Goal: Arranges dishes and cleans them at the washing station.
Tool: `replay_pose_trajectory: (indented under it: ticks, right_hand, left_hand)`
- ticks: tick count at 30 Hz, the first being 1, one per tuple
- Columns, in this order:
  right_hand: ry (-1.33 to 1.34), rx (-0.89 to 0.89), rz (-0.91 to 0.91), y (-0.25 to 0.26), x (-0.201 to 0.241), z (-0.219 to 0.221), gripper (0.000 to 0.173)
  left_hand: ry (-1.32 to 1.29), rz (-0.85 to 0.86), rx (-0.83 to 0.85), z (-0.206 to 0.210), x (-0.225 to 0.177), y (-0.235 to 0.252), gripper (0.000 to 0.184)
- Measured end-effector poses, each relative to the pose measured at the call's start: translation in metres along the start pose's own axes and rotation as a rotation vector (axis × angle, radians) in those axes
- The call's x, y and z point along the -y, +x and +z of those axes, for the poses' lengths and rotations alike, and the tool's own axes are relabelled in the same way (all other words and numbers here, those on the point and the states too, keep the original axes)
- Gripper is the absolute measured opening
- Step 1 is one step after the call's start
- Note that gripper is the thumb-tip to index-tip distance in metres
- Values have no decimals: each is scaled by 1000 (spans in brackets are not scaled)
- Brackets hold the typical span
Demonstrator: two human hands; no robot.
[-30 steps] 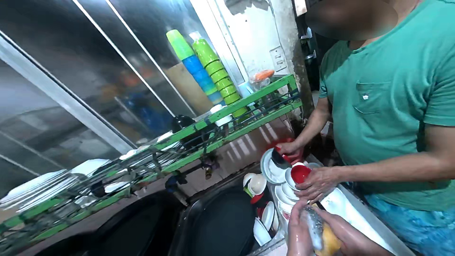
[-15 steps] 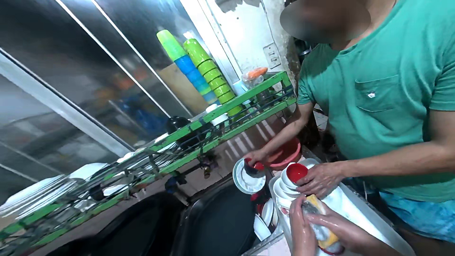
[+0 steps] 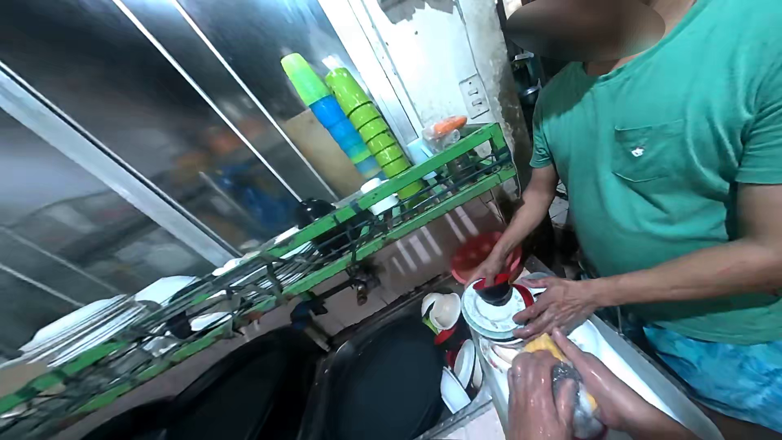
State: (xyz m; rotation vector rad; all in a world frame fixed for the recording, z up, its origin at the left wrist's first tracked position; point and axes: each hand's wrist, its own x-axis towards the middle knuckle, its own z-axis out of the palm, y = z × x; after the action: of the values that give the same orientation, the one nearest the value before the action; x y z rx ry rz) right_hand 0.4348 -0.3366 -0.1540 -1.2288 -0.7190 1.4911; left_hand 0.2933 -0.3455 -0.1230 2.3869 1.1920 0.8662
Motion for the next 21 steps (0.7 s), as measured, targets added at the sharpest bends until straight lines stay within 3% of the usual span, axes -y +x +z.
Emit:
replay_pose_trajectory:
  ticks: [1,3,6,8,10,13,15,18,21]
  right_hand:
    - [12,-8,-1,1,-1,0,61]
    - [38,-24,-16,1,-1,1,61]
    - [110,-11,-36,1,-1,4,62]
    - [124,50,-16,-3,1,5,61]
    - [12,182,7,-10,4,4,61]
    - [-66,248,-10,-9,0,1,85]
    - [-35,242,-64,-6,4,-3,87]
    - [-31,137,-124,1,8,-16,69]
    - [-322,-47,-194,4,12,-36,73]
  left_hand:
    - [-84,-37,15,-1,-5,2,31]
    - [-373,-268,-15,-1,-9,10,34]
    - [-643,-478,-210,5,4,27,40]
    - [-611,-444,-241,7,7,30,39]
    - [-434,-258,-251,11,7,28,33]
    - [-336,-30,-232,24,14,19,34]
    - [-529,-70,-180,27,15,16,40]
    - [-903,-255,-67,14,21,18,51]
    - [-731,-373,99,4,33,13,47]
